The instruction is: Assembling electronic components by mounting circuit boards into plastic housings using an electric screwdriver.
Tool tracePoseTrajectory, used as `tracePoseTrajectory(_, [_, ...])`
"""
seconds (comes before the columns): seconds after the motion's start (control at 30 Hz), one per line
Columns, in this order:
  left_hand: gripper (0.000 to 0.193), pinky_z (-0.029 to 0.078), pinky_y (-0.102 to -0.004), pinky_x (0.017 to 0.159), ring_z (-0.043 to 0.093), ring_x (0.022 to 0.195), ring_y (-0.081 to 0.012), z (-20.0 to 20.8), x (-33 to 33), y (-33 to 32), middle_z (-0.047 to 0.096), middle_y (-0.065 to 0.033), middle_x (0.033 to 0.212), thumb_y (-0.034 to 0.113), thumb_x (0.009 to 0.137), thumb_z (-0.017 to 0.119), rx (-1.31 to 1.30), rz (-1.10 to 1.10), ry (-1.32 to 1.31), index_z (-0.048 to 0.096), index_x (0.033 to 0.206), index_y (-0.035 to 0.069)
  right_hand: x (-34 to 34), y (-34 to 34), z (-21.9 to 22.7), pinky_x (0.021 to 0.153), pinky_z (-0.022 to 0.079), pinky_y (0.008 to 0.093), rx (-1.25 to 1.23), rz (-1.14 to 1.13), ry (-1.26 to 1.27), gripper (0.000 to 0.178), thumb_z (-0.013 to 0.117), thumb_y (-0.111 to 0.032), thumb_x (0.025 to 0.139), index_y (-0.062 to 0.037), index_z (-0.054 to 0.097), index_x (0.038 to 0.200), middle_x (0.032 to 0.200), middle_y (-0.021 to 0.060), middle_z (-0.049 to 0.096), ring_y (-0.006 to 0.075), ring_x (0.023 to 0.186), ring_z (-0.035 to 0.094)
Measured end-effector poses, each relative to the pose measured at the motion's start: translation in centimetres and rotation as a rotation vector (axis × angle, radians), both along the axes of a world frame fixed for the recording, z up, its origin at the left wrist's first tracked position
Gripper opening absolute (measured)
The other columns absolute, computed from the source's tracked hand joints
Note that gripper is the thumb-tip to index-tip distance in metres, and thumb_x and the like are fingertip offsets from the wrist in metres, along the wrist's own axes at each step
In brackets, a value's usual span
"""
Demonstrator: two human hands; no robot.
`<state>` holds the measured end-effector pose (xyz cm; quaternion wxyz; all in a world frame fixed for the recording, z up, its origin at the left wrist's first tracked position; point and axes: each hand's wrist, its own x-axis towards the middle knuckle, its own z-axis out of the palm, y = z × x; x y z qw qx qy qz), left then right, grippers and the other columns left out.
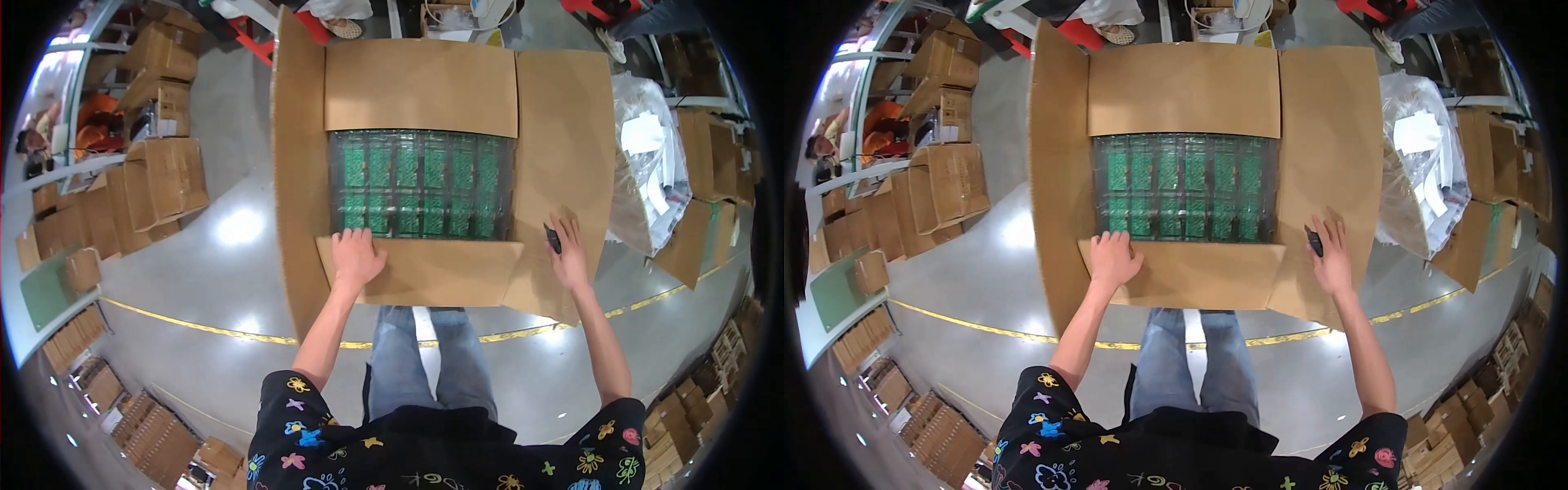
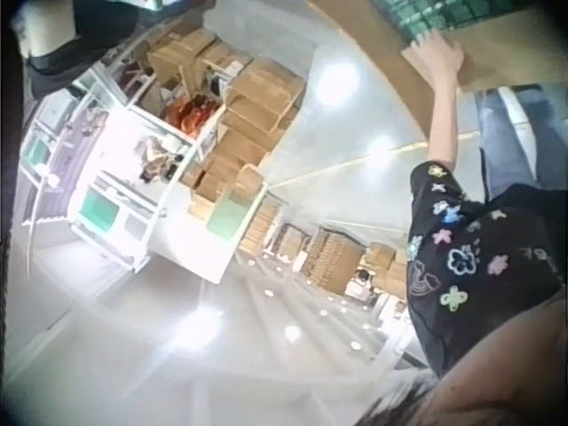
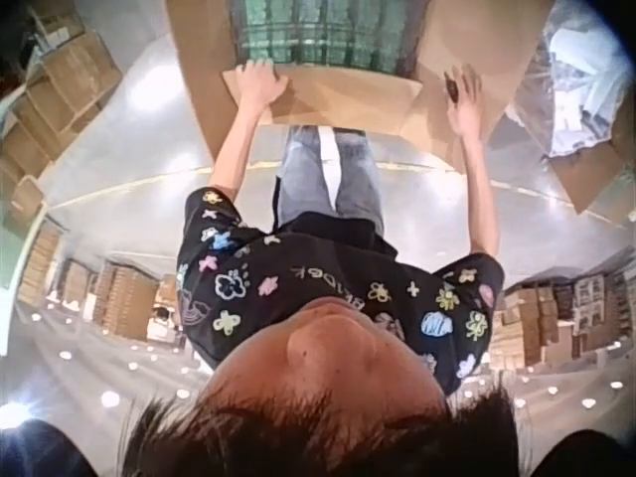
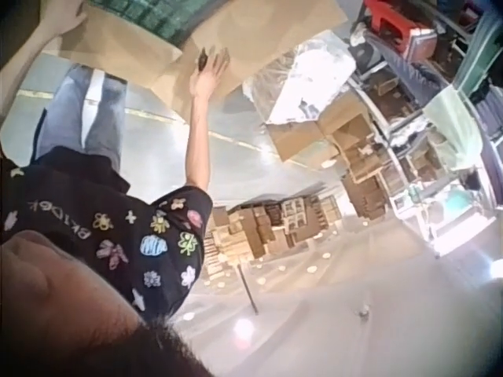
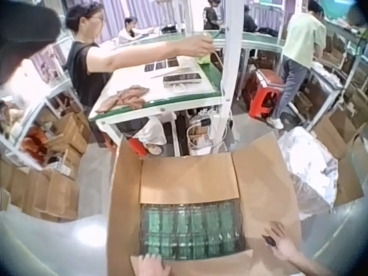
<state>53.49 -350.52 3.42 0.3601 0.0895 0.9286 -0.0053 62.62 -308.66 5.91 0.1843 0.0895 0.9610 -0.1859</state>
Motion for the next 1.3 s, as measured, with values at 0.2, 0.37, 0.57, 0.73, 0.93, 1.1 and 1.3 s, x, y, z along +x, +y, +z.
tracePoseTrajectory(0.2, [0.059, 0.045, -0.0384, 0.092, 0.062, 0.095, -0.0329, 10.3, 3.9, -4.5, 0.066, -0.0144, 0.099, 0.049, 0.077, 0.06, 0.258, 0.199, -1.374, 0.061, 0.111, 0.001, 2.9, -2.4, -0.6, 0.104, 0.032, 0.042, -0.316, -0.235, 0.063, 0.047, 0.056, -0.018, 0.089, -0.0083, 0.043, 0.134, 0.129, 0.0188, 0.049, 0.0369, 0.125, 0.04])
tracePoseTrajectory(0.37, [0.092, 0.033, -0.0391, 0.107, 0.036, 0.13, -0.0338, -1.9, 8.0, -8.6, 0.034, -0.0222, 0.142, 0.047, 0.073, 0.069, 0.096, 0.353, -0.203, 0.028, 0.138, -0.004, 8.2, -4.7, -0.3, 0.099, 0.037, 0.0383, -0.404, -0.448, -0.022, 0.043, 0.054, -0.02, 0.091, -0.0052, 0.046, 0.13, 0.122, 0.0206, 0.053, 0.0328, 0.116, 0.049])
tracePoseTrajectory(0.57, [0.101, 0.027, -0.0375, 0.11, 0.031, 0.133, -0.0349, -13.9, 7.9, -12.7, 0.028, -0.0272, 0.143, 0.033, 0.066, 0.076, 0.319, 0.881, -0.289, 0.019, 0.14, -0.006, 16.3, -8.5, 1.0, 0.094, 0.04, 0.0364, -0.316, -0.65, -0.059, 0.041, 0.053, -0.022, 0.092, -0.0033, 0.047, 0.128, 0.114, 0.0193, 0.058, 0.0317, 0.106, 0.054])
tracePoseTrajectory(0.73, [0.08, 0.041, -0.0405, 0.097, 0.051, 0.115, -0.0318, -12.7, 8.4, -13.0, 0.053, -0.0219, 0.122, 0.035, 0.063, 0.078, 0.194, 0.854, -0.135, 0.045, 0.125, -0.002, 24.4, -13.0, 3.1, 0.09, 0.041, 0.0298, -0.505, -1.106, 0.061, 0.038, 0.051, -0.021, 0.094, 0.0, 0.048, 0.126, 0.105, 0.0124, 0.059, 0.0198, 0.1, 0.054])
tracePoseTrajectory(0.93, [0.033, 0.046, -0.0303, 0.055, 0.055, 0.061, -0.0141, 1.2, 9.1, -11.6, 0.061, -0.0071, 0.078, 0.022, 0.068, 0.077, 0.704, 0.906, -0.121, 0.057, 0.085, 0.002, 31.3, -18.4, 5.2, 0.086, 0.042, 0.0314, -0.447, -1.319, 0.319, 0.035, 0.05, -0.02, 0.095, 0.0017, 0.05, 0.122, 0.102, 0.0112, 0.059, 0.0188, 0.095, 0.054])
tracePoseTrajectory(1.1, [0.014, 0.043, -0.0299, 0.051, 0.041, 0.05, -0.0115, 11.0, 9.2, -2.9, 0.046, -0.0015, 0.063, 0.003, 0.075, 0.065, 0.902, 1.294, -0.222, 0.051, 0.074, 0.005, 39.1, -19.8, 1.8, 0.081, 0.044, 0.0329, -0.439, -1.409, 0.406, 0.03, 0.051, -0.02, 0.094, 0.0009, 0.052, 0.115, 0.095, 0.0116, 0.059, 0.0192, 0.088, 0.056])
tracePoseTrajectory(1.3, [0.017, 0.058, -0.0434, 0.067, 0.044, 0.048, -0.0104, 21.1, 8.9, 0.4, 0.041, 0.0002, 0.06, 0.002, 0.078, 0.063, 1.209, 1.146, -0.207, 0.048, 0.071, 0.007, 46.1, -16.6, -0.1, 0.073, 0.046, 0.0351, -0.503, -1.477, 0.417, 0.029, 0.054, -0.022, 0.091, 0.0013, 0.053, 0.109, 0.088, 0.0154, 0.06, 0.025, 0.08, 0.058])
